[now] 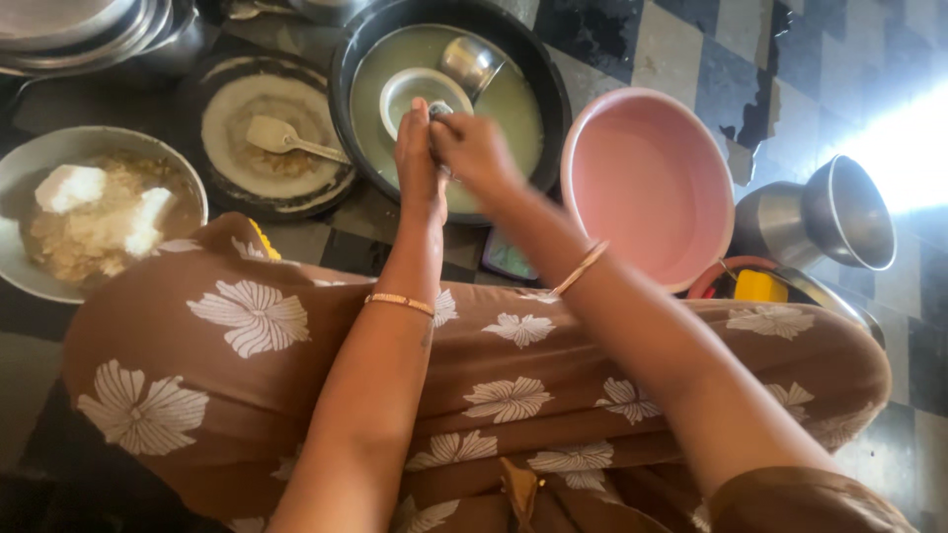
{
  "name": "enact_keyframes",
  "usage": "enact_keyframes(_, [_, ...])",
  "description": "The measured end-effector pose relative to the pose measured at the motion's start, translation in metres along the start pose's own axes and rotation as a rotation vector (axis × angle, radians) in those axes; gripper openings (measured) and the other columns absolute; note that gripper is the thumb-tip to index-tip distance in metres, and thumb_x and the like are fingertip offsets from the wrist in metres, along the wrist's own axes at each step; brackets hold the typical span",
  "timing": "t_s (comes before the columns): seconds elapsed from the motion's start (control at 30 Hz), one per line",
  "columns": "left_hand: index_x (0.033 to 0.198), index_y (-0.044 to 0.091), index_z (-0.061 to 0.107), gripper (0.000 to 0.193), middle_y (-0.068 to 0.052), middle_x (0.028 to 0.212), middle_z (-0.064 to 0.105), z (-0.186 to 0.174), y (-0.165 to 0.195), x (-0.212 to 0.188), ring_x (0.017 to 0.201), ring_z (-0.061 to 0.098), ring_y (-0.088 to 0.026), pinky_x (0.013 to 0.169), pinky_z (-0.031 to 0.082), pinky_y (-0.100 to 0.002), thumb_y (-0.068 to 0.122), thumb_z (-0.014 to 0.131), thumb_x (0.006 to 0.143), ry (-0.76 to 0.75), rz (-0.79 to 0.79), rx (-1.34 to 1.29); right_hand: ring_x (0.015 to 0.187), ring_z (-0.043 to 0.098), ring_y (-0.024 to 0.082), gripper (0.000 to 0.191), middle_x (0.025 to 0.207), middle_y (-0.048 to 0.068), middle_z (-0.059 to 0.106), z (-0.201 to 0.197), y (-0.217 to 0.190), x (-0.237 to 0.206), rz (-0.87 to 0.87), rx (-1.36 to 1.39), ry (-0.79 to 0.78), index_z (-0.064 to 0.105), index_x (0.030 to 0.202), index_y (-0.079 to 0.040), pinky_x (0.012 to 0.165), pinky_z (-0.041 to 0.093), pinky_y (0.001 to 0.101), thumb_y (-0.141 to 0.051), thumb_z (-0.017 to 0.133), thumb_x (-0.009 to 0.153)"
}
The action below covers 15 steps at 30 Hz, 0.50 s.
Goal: The person washes various kitchen utensils and cookware by hand using a scrubber and water from two basins. They scrub and rinse a metal bowl, a masher, a small pot, a plate, and a spoon, placing the cleaned items into a basket.
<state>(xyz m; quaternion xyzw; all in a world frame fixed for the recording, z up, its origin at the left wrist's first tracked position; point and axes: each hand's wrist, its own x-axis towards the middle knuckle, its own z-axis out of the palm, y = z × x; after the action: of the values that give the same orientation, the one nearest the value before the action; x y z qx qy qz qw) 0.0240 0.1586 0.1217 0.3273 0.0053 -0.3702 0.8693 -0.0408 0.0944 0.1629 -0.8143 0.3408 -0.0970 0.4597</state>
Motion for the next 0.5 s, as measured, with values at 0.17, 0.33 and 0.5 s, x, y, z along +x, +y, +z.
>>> enact_keyframes(0.17, [0.114,-0.001,0.065,0.058,-0.017,0.101,0.068,-0.016,0.034,0.006,0.082,0.068,-0.026,0.071,0.056,-0.038,0.053,0.070,0.092,-0.149,-0.219,-0.110,0.116,0.062,0.035,0.043,0.125,0.021,0.065,0.013,-0.017,-0.054,-0.471,-0.237,-0.010,0.058,0.135,-0.001,0.104,0.048,0.0502,-0.026,0.060,0.100])
enact_keyframes(0.33, [0.116,0.003,0.064,0.057,-0.013,0.100,0.069,-0.008,0.036,-0.003,0.085,0.071,-0.028,0.072,0.061,-0.043,0.047,0.076,0.081,-0.130,-0.349,0.031,0.141,0.044,0.036,0.067,0.147,0.020,0.051,-0.045,0.002,-0.039,-0.845,-0.928,-0.366,0.051,0.141,-0.005,0.118,0.033,0.0488,-0.027,0.066,0.080])
enact_keyframes(0.5, [0.121,0.006,0.063,0.059,-0.008,0.105,0.071,0.004,0.036,-0.008,0.102,0.068,-0.025,0.086,0.056,-0.044,0.045,0.071,0.078,-0.025,-0.278,0.075,0.154,0.038,0.023,0.062,0.163,0.009,0.045,-0.062,0.012,-0.001,-1.296,-1.473,0.005,0.049,0.154,-0.014,0.132,0.024,0.0414,-0.025,0.069,0.097])
